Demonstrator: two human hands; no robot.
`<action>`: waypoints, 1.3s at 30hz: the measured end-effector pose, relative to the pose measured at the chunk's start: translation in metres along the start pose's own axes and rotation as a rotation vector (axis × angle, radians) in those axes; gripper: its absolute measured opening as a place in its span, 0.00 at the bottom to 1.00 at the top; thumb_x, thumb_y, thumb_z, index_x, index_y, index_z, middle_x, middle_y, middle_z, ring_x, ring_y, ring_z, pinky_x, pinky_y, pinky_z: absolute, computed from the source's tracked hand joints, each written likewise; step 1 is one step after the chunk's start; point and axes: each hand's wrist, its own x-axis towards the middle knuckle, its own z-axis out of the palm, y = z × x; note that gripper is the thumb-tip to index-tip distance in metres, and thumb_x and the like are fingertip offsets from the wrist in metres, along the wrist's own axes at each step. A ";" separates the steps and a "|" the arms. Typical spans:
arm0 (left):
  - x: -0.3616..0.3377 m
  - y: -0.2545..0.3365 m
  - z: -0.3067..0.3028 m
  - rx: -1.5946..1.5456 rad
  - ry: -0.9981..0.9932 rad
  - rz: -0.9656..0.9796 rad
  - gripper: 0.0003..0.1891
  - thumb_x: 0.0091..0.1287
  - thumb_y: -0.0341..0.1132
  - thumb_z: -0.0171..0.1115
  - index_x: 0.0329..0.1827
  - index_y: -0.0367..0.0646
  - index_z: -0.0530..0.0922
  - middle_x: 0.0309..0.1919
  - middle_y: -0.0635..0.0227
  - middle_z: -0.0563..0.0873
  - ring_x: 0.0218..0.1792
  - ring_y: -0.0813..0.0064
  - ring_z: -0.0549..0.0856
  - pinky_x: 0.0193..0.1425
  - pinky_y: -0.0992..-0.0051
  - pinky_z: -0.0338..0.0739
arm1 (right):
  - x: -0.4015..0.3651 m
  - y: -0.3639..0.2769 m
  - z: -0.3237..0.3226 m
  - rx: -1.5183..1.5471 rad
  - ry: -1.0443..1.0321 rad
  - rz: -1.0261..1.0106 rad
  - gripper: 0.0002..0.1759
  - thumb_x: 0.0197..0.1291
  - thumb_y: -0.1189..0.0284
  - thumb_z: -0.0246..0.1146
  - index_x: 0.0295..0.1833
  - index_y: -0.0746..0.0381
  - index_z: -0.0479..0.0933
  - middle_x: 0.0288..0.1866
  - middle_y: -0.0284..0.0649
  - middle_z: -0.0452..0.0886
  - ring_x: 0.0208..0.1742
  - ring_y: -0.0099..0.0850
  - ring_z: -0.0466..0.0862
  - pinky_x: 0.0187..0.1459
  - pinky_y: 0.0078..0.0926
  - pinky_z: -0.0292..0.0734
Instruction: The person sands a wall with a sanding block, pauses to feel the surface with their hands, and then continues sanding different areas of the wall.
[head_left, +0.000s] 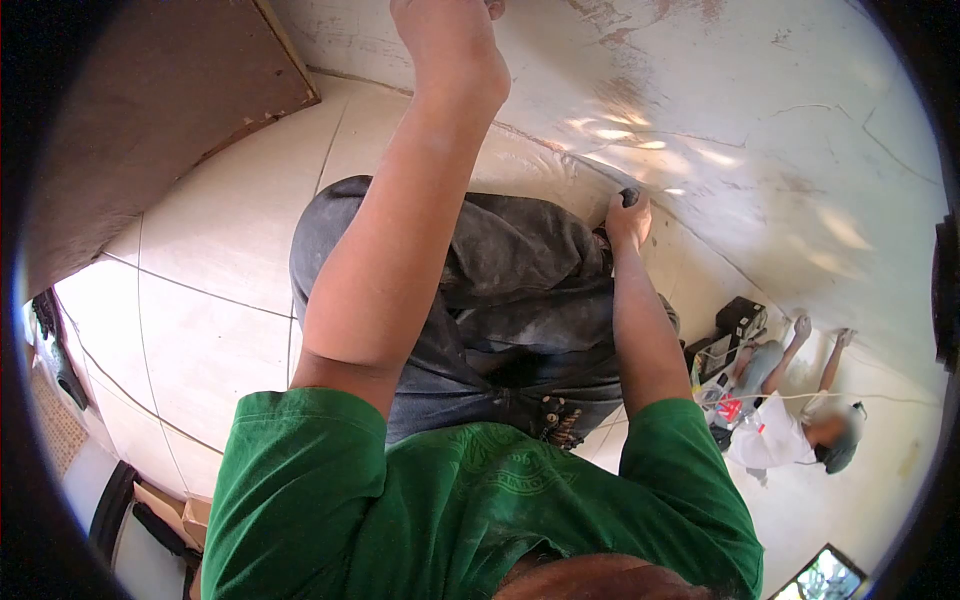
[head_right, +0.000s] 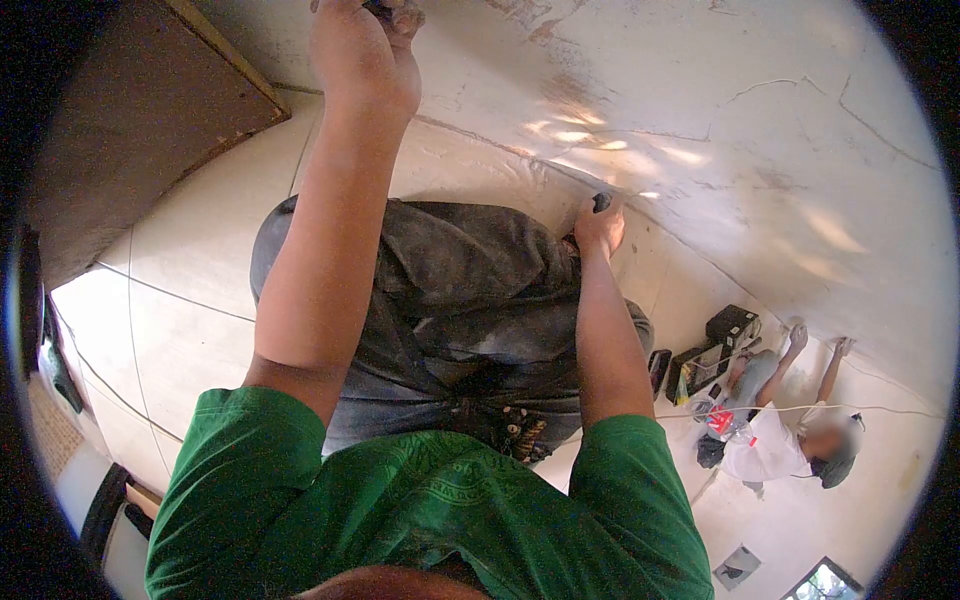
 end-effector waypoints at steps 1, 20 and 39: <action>0.000 0.000 0.000 0.003 -0.007 0.005 0.12 0.73 0.38 0.49 0.44 0.41 0.79 0.29 0.76 0.76 0.24 0.86 0.66 0.27 0.83 0.60 | 0.001 0.002 0.002 -0.008 0.004 -0.003 0.27 0.55 0.58 0.59 0.56 0.64 0.73 0.52 0.59 0.81 0.53 0.57 0.80 0.54 0.51 0.74; -0.021 -0.019 -0.005 0.057 -0.145 0.018 0.07 0.68 0.34 0.58 0.43 0.41 0.76 0.33 0.72 0.78 0.32 0.83 0.74 0.36 0.79 0.69 | -0.006 -0.004 0.000 0.013 0.010 0.061 0.29 0.56 0.56 0.58 0.60 0.62 0.72 0.58 0.57 0.77 0.60 0.56 0.75 0.59 0.50 0.69; -0.041 -0.058 0.012 0.133 -0.064 0.027 0.03 0.65 0.34 0.60 0.38 0.46 0.78 0.29 0.76 0.81 0.28 0.87 0.74 0.30 0.81 0.65 | -0.010 -0.012 -0.015 0.067 -0.053 0.059 0.25 0.55 0.58 0.59 0.54 0.63 0.75 0.54 0.57 0.79 0.56 0.55 0.78 0.57 0.49 0.72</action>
